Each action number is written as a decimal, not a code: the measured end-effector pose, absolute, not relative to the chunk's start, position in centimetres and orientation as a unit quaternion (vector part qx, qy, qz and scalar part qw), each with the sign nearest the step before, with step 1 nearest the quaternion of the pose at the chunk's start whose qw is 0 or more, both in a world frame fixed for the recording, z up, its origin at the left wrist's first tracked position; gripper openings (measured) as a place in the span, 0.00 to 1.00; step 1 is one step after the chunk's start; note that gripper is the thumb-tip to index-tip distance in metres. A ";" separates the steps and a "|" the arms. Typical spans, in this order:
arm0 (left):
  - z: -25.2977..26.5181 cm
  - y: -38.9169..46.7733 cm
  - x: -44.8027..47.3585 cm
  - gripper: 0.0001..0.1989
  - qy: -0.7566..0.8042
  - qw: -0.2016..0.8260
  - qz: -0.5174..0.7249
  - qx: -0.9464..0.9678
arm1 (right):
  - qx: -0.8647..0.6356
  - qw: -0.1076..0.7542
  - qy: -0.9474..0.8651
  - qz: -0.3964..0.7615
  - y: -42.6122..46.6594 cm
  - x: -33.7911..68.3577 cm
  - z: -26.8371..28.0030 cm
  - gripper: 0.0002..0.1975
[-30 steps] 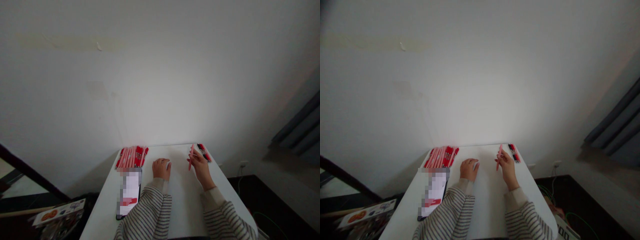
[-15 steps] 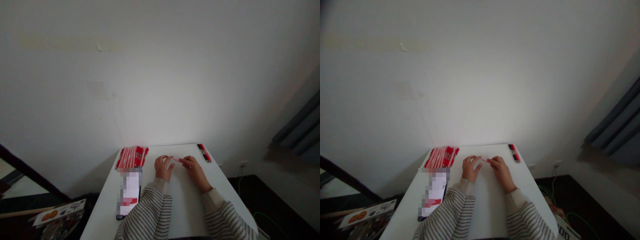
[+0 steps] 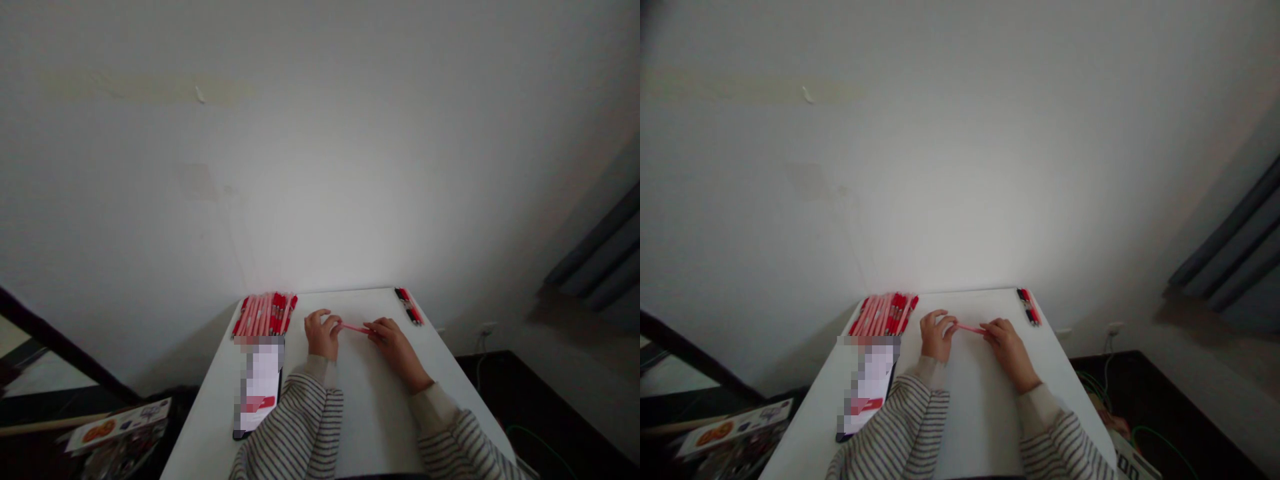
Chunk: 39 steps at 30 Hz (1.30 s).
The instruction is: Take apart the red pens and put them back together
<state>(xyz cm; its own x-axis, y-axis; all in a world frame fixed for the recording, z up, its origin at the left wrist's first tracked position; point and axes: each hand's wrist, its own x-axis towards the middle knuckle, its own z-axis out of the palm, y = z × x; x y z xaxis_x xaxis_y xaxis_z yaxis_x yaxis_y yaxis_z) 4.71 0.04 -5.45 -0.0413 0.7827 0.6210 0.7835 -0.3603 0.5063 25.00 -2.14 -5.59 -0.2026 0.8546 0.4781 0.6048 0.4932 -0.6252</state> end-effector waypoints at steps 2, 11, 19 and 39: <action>-5.4 0.1 4.7 0.05 -0.570 -0.001 -0.448 -0.689 | -0.490 0.403 -0.759 0.144 -2.4 25.4 -5.7 0.13; -5.1 0.6 5.3 0.07 -0.603 -0.034 -0.413 -0.682 | -0.516 0.390 -0.754 0.118 -3.1 25.3 -5.2 0.13; -4.0 2.0 7.9 0.17 -0.651 -0.080 -0.346 -0.671 | -0.579 0.397 -0.708 0.078 -3.0 25.7 -5.0 0.13; -3.9 7.1 18.1 0.11 -0.590 -0.126 -0.281 -0.746 | -0.769 0.324 -0.540 -0.113 -1.0 29.4 -3.8 0.12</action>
